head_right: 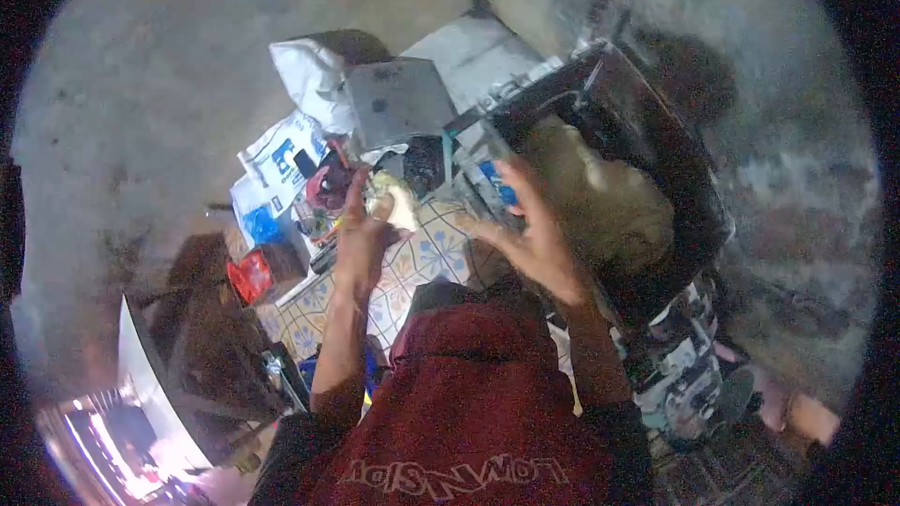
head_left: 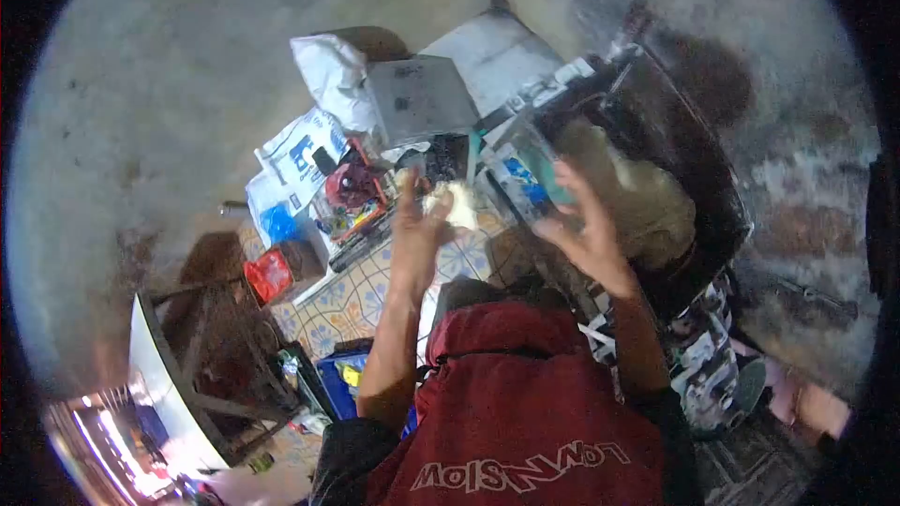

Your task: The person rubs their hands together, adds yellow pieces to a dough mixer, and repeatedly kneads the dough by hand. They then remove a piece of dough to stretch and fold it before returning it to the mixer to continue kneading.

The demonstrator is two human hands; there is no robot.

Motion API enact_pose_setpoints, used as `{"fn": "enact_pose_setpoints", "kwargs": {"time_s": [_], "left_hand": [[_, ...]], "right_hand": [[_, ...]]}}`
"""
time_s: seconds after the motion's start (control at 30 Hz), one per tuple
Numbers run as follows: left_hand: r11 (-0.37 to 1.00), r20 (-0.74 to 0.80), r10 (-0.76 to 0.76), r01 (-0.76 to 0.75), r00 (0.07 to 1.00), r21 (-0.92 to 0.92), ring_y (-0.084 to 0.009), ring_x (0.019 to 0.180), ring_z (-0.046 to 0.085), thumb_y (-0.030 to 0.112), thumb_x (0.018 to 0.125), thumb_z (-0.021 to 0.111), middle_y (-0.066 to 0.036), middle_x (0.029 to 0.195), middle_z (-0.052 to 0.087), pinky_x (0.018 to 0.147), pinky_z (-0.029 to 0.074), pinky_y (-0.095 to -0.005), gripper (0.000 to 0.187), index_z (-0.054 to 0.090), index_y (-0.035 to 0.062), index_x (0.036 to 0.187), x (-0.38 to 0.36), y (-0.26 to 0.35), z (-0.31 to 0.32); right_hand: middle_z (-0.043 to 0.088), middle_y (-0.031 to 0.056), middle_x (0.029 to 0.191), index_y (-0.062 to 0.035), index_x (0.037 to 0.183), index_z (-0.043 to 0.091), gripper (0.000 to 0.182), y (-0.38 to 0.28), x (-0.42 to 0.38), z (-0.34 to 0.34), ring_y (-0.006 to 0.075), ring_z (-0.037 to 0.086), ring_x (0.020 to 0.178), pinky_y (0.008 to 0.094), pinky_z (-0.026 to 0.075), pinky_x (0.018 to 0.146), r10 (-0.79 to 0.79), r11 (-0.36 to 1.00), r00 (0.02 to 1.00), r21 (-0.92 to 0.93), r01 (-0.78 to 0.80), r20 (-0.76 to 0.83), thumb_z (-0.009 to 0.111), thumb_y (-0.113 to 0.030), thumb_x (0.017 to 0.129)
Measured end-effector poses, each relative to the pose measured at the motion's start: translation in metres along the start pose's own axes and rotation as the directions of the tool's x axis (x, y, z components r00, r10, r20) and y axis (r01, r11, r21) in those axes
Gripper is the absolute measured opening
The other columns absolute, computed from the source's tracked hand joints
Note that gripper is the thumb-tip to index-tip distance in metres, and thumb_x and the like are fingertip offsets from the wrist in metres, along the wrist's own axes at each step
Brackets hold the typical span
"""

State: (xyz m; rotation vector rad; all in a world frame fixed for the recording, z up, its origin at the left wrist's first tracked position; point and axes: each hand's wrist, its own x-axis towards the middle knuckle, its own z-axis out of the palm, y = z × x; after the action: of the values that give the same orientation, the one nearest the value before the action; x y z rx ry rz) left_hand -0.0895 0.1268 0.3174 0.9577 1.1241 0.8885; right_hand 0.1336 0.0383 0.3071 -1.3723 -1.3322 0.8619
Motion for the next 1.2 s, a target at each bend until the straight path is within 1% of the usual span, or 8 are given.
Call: {"fn": "enact_pose_setpoints", "kwargs": {"time_s": [0.1, 0.2, 0.3, 0.47, 0.67, 0.87, 1.07, 1.2], "left_hand": [[0.997, 0.166, -0.07, 0.074, 0.984, -0.016, -0.0209, 0.102, 0.058, 0.023, 0.087, 0.064, -0.014, 0.134, 0.044, 0.073, 0.055, -0.0349, 0.082, 0.011, 0.0132, 0.148, -0.022, 0.006, -0.002], [0.944, 0.236, -0.136, 0.198, 0.962, -0.262, -0.0264, 0.096, 0.063, 0.029, 0.088, 0.063, -0.018, 0.135, 0.043, 0.073, 0.055, -0.0366, 0.09, -0.002, 0.0146, 0.148, -0.035, 0.002, -0.036], [0.949, 0.185, -0.208, 0.244, 0.96, -0.201, -0.0298, 0.097, 0.063, 0.031, 0.088, 0.062, -0.021, 0.137, 0.042, 0.072, 0.056, -0.0373, 0.092, -0.008, 0.0155, 0.147, -0.049, -0.006, -0.083], [0.948, -0.087, 0.279, -0.26, 0.956, 0.186, -0.0338, 0.116, 0.051, 0.008, 0.084, 0.061, -0.023, 0.147, 0.023, 0.087, 0.048, -0.041, 0.092, -0.005, 0.0152, 0.148, -0.054, -0.046, -0.143], [0.972, -0.278, 0.112, -0.163, 0.954, -0.168, -0.0317, 0.119, 0.047, -0.007, 0.078, 0.058, -0.022, 0.146, 0.024, 0.089, 0.046, -0.0352, 0.091, 0.004, 0.014, 0.148, -0.098, -0.026, -0.205], [0.948, -0.299, 0.309, -0.317, 0.903, 0.025, -0.0295, 0.12, 0.046, 0.0, 0.084, 0.058, -0.021, 0.144, 0.029, 0.09, 0.046, -0.0366, 0.081, 0.011, 0.0142, 0.148, -0.125, -0.043, -0.269], [0.914, -0.299, -0.024, -0.099, 0.954, -0.392, -0.0259, 0.121, 0.045, 0.02, 0.09, 0.059, -0.015, 0.141, 0.036, 0.093, 0.046, -0.0398, 0.065, 0.025, 0.0119, 0.144, -0.176, -0.04, -0.317], [0.892, -0.183, -0.017, -0.067, 0.983, -0.446, -0.0184, 0.103, 0.057, 0.024, 0.086, 0.066, -0.01, 0.119, 0.055, 0.083, 0.051, -0.0343, 0.057, 0.042, 0.0058, 0.134, -0.182, -0.045, -0.307]], "right_hand": [[0.047, 0.0169, 0.134, -0.0046, 0.133, 0.043, 0.056, -0.022, 0.024, 0.057, 0.0263, 0.047, 0.122, 0.0336, 0.049, 0.085, -0.21, 0.954, 0.957, -0.171, 0.245, 0.202, 0.067, -0.016, 0.083], [0.06, 0.0146, 0.118, -0.0007, 0.122, 0.052, 0.043, -0.032, 0.027, 0.09, 0.0265, 0.059, 0.108, 0.033, 0.05, 0.081, 0.065, 0.996, 0.921, -0.078, -0.038, 0.384, 0.065, -0.016, 0.085], [0.067, 0.0098, 0.1, -0.0002, 0.113, 0.058, 0.028, -0.029, 0.019, 0.126, 0.0183, 0.064, 0.087, 0.0287, 0.051, 0.074, 0.038, 0.994, 0.984, 0.091, -0.054, 0.176, 0.06, -0.012, 0.088], [0.066, 0.0089, 0.103, -0.0032, 0.111, 0.059, 0.028, -0.078, 0.002, 0.197, 0.015, 0.064, 0.086, 0.0272, 0.052, 0.073, -0.077, 0.993, 0.985, 0.098, 0.062, 0.155, 0.064, -0.005, 0.084], [0.06, 0.0161, 0.112, -0.001, 0.102, 0.063, 0.022, -0.101, -0.008, 0.27, 0.028, 0.06, 0.098, 0.033, 0.047, 0.083, -0.301, 0.898, 0.946, -0.298, 0.324, 0.121, 0.063, 0.0, 0.08], [0.064, 0.0154, 0.101, -0.0023, 0.101, 0.062, 0.026, -0.125, -0.045, 0.355, 0.0278, 0.064, 0.091, 0.0338, 0.05, 0.078, -0.519, 0.811, 0.769, -0.072, 0.581, 0.373, 0.063, 0.003, 0.076], [0.066, 0.01, 0.089, -0.0047, 0.123, 0.048, 0.047, -0.11, -0.021, 0.385, 0.0111, 0.061, 0.08, 0.0256, 0.049, 0.065, 0.056, 0.916, 0.931, 0.353, -0.192, 0.36, 0.065, -0.002, 0.08], [0.065, 0.0098, 0.09, -0.0005, 0.124, 0.044, 0.047, -0.126, -0.041, 0.403, 0.0117, 0.062, 0.076, 0.0239, 0.05, 0.063, 0.098, 0.978, 0.813, 0.096, -0.185, 0.574, 0.064, -0.001, 0.081]]}}
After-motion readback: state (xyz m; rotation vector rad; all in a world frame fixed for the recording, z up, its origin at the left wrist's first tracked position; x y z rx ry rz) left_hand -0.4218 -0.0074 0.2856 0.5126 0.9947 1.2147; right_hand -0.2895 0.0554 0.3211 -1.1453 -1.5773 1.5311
